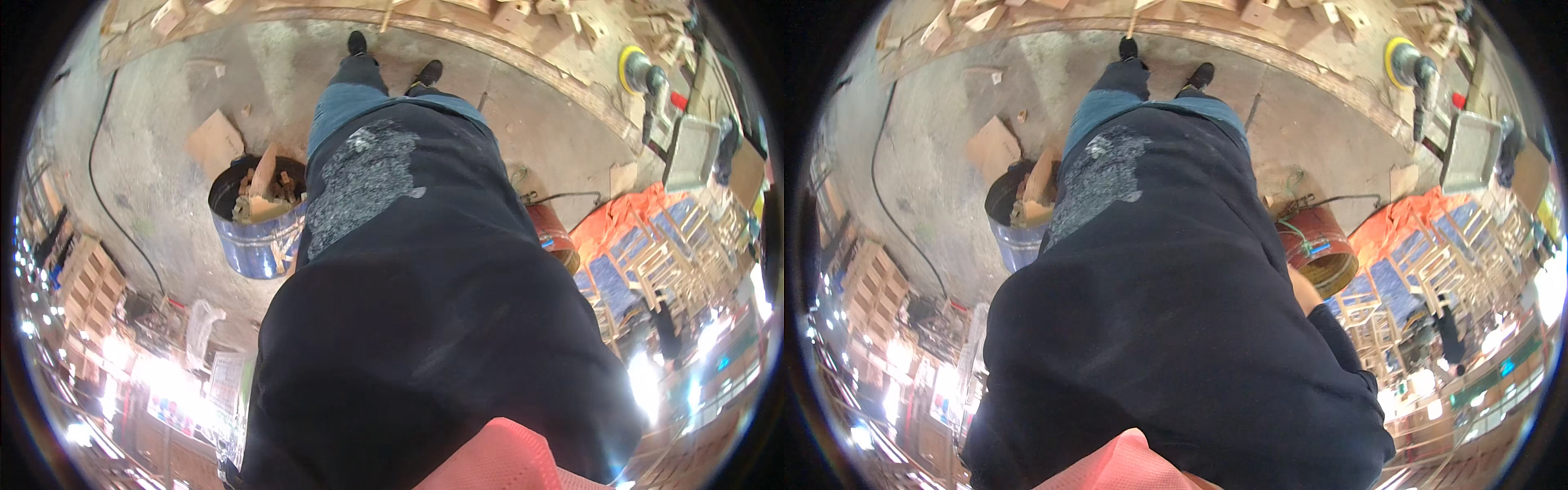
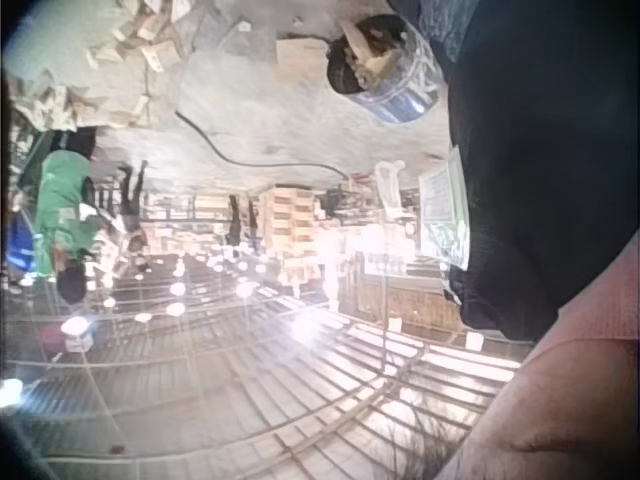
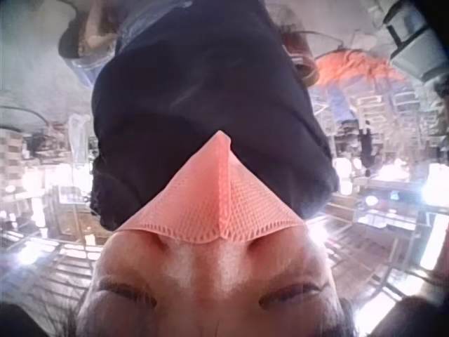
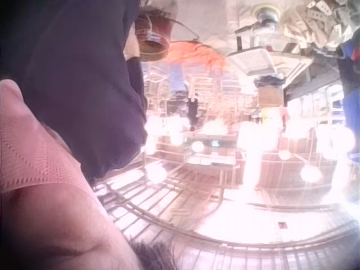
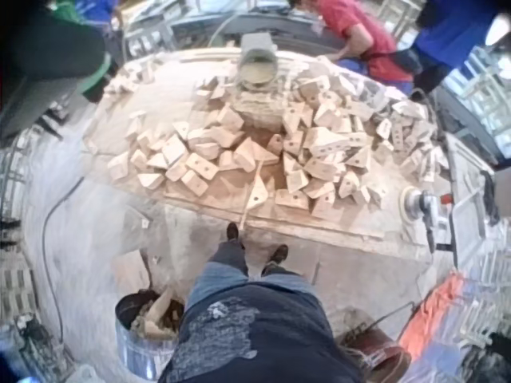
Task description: The person applies glue to small wooden blocks using a brush and assembles them into larger units. They pick up blocks, apply glue to specific faces, and press pieces together, repeating the process across multiple units.
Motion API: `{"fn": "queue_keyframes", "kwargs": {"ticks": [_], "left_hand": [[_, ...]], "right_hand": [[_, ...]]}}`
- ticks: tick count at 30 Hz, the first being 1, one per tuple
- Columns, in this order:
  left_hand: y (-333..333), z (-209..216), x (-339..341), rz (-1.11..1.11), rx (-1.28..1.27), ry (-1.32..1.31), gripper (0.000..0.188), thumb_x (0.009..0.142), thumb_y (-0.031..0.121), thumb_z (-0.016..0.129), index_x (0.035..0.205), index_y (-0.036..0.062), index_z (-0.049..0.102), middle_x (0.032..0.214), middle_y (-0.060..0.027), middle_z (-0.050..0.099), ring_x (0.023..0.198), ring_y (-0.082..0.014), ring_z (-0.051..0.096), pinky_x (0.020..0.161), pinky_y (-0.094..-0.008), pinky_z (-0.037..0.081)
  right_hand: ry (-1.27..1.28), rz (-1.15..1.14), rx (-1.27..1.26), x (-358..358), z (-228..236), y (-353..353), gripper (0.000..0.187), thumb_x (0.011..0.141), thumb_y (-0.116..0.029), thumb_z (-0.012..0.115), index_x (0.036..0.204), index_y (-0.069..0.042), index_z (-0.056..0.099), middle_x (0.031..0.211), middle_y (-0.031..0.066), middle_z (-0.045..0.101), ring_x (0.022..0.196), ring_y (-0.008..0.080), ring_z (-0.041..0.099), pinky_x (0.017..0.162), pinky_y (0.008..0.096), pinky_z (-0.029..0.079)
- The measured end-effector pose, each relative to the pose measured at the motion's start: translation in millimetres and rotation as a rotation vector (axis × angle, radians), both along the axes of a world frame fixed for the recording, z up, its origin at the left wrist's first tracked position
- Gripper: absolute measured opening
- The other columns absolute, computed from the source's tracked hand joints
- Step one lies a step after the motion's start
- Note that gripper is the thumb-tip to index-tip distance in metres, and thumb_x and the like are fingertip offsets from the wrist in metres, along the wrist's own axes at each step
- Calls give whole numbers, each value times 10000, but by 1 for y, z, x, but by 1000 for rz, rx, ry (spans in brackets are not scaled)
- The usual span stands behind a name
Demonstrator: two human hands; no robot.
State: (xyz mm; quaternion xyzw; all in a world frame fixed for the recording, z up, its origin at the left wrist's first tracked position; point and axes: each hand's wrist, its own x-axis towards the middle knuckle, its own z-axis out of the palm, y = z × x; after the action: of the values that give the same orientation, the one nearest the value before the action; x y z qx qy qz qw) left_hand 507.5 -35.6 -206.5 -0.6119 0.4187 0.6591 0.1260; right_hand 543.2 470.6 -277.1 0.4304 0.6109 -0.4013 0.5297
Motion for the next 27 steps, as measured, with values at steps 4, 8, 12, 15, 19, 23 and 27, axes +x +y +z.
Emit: {"fn": "queue_keyframes", "kwargs": {"ticks": [4,8,12,15,19,23,27], "left_hand": [[-9,4,2,-70,19,40,305,996,319,474,851,57,530,704,-16,497,565,-119,448,514,-242,378],[-26,5,-20,-220,65,78,312,997,328,473,858,55,535,706,-14,502,563,-113,448,509,-238,373],[-42,2,-47,-375,106,100,320,998,336,473,866,52,541,708,-12,506,561,-107,449,505,-233,368],[-47,3,-61,-465,121,106,326,999,343,472,871,51,545,710,-10,509,560,-103,449,502,-230,364],[-51,4,-73,-552,138,124,335,1000,351,472,878,49,550,712,-8,513,558,-97,449,498,-225,359],[-54,2,-81,-599,147,157,344,1001,360,471,886,46,555,714,-6,517,556,-91,450,493,-220,354],[-54,-1,-82,-645,147,196,353,1002,368,471,893,44,561,716,-4,521,554,-85,450,489,-216,349]], "right_hand": [[-272,-260,-233,6,73,37,363,974,-417,491,818,-92,538,604,-37,441,475,63,355,495,253,391],[-266,-568,-305,-21,146,65,450,1008,-417,393,833,-40,567,628,4,518,477,96,422,554,275,455],[265,-493,-312,-60,167,85,516,998,-430,420,943,26,654,799,68,658,589,130,576,598,247,480],[582,-363,-127,-97,162,59,371,990,-371,484,965,-31,630,887,52,661,756,114,622,669,261,516],[903,-532,-347,-119,144,48,320,1013,-304,437,1039,-16,574,901,51,603,960,208,624,853,311,464],[994,-750,-614,-135,135,29,340,918,-61,408,1218,43,530,827,19,539,760,140,570,811,332,508],[976,-814,-544,-153,141,8,461,842,63,402,1283,-8,517,772,-18,448,633,100,426,626,247,389]]}}
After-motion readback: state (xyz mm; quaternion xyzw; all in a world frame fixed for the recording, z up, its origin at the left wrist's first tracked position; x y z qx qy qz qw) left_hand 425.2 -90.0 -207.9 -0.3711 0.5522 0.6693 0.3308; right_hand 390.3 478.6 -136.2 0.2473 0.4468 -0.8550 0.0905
